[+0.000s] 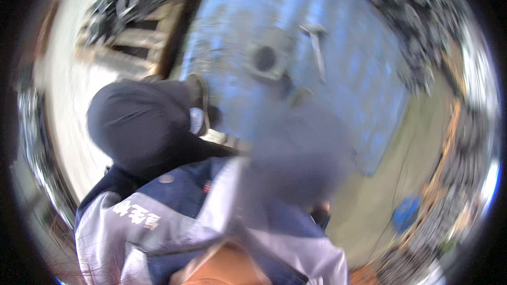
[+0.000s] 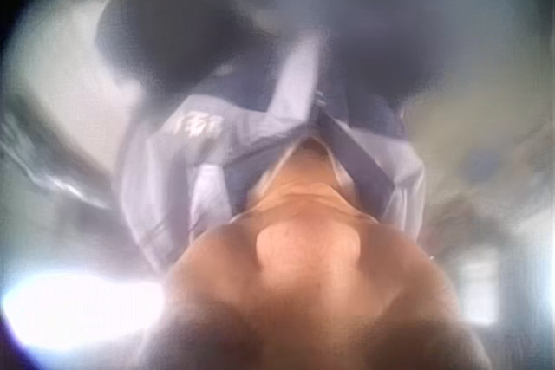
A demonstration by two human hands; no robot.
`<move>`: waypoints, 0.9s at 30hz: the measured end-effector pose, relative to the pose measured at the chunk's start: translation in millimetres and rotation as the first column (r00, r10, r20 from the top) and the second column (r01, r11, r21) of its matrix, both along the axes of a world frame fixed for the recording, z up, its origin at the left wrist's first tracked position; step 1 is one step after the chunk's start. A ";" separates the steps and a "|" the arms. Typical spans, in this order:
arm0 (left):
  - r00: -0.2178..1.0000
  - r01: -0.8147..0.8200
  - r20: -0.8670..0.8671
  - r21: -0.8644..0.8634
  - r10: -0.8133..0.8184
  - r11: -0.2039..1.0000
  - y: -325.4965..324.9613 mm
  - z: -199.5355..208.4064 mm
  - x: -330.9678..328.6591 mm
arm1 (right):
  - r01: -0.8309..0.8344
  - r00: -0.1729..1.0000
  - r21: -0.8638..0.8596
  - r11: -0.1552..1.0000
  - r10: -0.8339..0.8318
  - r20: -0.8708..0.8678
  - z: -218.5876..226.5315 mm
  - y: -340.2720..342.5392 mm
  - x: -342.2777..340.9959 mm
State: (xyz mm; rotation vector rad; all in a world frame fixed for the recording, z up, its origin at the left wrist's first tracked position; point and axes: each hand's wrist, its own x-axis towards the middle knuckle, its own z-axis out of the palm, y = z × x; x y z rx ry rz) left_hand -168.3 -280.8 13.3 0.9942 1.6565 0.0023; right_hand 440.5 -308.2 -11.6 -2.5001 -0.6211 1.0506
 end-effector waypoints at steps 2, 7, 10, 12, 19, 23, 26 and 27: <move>0.989 -0.146 -0.035 0.018 0.147 0.989 -12.3 -5.8 -16.5 | -0.140 0.988 0.071 0.988 0.134 0.082 56.4 64.5 -10.0; 0.891 -0.442 -0.073 0.095 0.449 0.892 -27.8 -23.4 -72.1 | -0.492 0.867 0.261 0.831 0.440 0.233 200.0 212.6 -112.1; 0.784 -0.598 -0.086 0.161 0.615 0.785 -38.6 -33.4 -115.9 | -0.696 0.712 0.342 0.632 0.669 0.212 259.0 274.8 -211.3; 0.682 -0.678 -0.177 0.209 0.709 0.705 -44.2 -43.4 -122.3 | -0.787 0.545 0.364 0.499 0.838 0.030 271.9 308.7 -284.8; 0.277 -0.904 -0.250 0.258 0.928 0.340 -45.5 -63.4 -90.7 | -0.906 -0.394 0.156 -0.394 0.918 0.037 163.5 324.0 -560.4; 0.117 -0.912 -0.107 0.383 0.987 0.149 -41.9 -55.6 -92.0 | -0.758 -0.590 0.070 -0.648 0.728 0.349 57.3 244.8 -676.8; 0.073 -0.858 -0.160 0.493 0.984 0.144 -43.0 -55.2 -107.4 | -0.744 -0.611 -0.001 -0.668 0.680 0.406 13.0 207.5 -712.1; 0.061 -0.887 -0.154 0.445 0.986 0.124 -44.7 -56.6 -110.3 | -0.745 -0.611 -0.009 -0.667 0.677 0.411 5.0 199.0 -715.6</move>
